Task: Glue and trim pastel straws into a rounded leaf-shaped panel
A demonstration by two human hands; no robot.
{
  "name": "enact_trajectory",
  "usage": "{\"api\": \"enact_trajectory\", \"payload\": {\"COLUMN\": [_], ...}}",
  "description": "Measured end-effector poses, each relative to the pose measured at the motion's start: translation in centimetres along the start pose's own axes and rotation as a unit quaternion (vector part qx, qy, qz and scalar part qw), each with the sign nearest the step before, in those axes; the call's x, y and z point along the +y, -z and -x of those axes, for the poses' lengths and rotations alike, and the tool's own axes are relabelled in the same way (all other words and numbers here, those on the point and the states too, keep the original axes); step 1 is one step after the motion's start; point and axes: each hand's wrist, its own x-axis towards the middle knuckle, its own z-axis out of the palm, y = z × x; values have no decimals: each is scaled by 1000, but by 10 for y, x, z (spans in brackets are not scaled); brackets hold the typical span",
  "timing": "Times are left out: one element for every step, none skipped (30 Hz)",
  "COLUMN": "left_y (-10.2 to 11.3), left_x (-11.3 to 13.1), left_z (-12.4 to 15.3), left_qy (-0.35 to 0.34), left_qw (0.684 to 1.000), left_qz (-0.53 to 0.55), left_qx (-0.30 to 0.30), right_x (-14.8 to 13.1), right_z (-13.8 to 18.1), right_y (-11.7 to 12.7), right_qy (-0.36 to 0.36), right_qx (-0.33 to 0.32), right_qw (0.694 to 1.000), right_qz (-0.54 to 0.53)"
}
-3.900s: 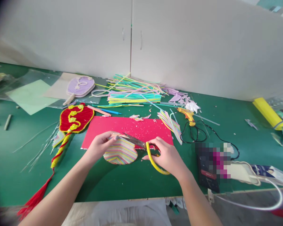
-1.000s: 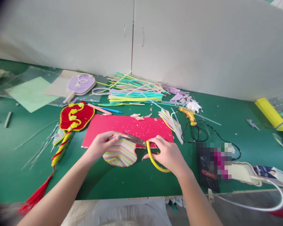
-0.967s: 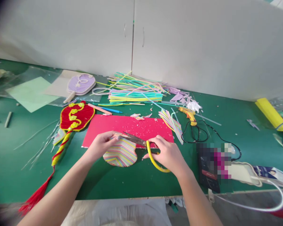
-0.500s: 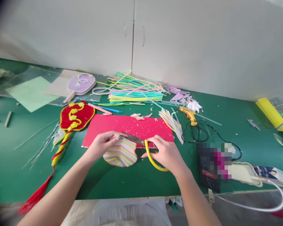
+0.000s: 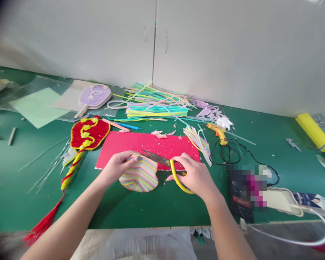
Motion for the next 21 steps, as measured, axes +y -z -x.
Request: {"api": "enact_trajectory", "payload": {"left_y": [0,0,-1,-1,-1,-1,-1,0,0,0,0,0,1,0,0,0,0,0,0,0,0], "left_x": [-1,-1,-2,-2,-2,-2,-2,-1,-1,-1,-1,-1,-1,-1,-1,-1,-1,-1,-1,-1,-1], "left_z": [0,0,0,0,0,0,0,0,0,0,0,0,0,0,0,0,0,0,0,0,0], "left_qy": [1,0,-2,-5,-9,-13,-17,-20,-22,-23,-24,-23,-22,-20,-20,-19,-19,-19,-19,-19,-17], "left_qw": [1000,1000,1000,1000,1000,1000,1000,1000,1000,1000,1000,1000,1000,1000,1000,1000,1000,999,999,999,999], "left_qz": [1,2,2,2,2,2,2,1,-1,-3,-5,-7,-7,-4,1,6,12,16,20,21,21], "left_qx": [-2,-4,-6,-7,-9,-10,-12,-12,-12,-11,-10,-11,-11,-11,-13,-15,-18,-21,-23,-24,-24], "right_x": [1,1,1,0,-1,-3,-5,-6,-8,-9,-9,-10,-10,-9,-9,-9,-8,-8,-7,-7,-7], "right_z": [0,-1,-2,-3,-5,-7,-8,-10,-11,-12,-12,-12,-12,-12,-11,-11,-10,-10,-10,-9,-9], "right_y": [1,3,3,4,5,5,5,5,5,4,4,4,4,4,4,3,3,2,2,1,1], "right_qy": [0,1,2,5,10,17,24,30,34,36,36,35,32,30,29,29,30,30,31,33,34], "right_qx": [-7,-15,-21,-26,-29,-31,-31,-30,-29,-28,-28,-28,-29,-30,-30,-29,-28,-26,-24,-21,-17], "right_qw": [1000,1000,999,999,999,999,998,998,998,998,999,999,999,999,999,999,999,999,999,999,999], "right_qz": [12,22,30,37,41,42,40,37,34,31,29,27,25,23,19,16,13,12,12,13,16]}}
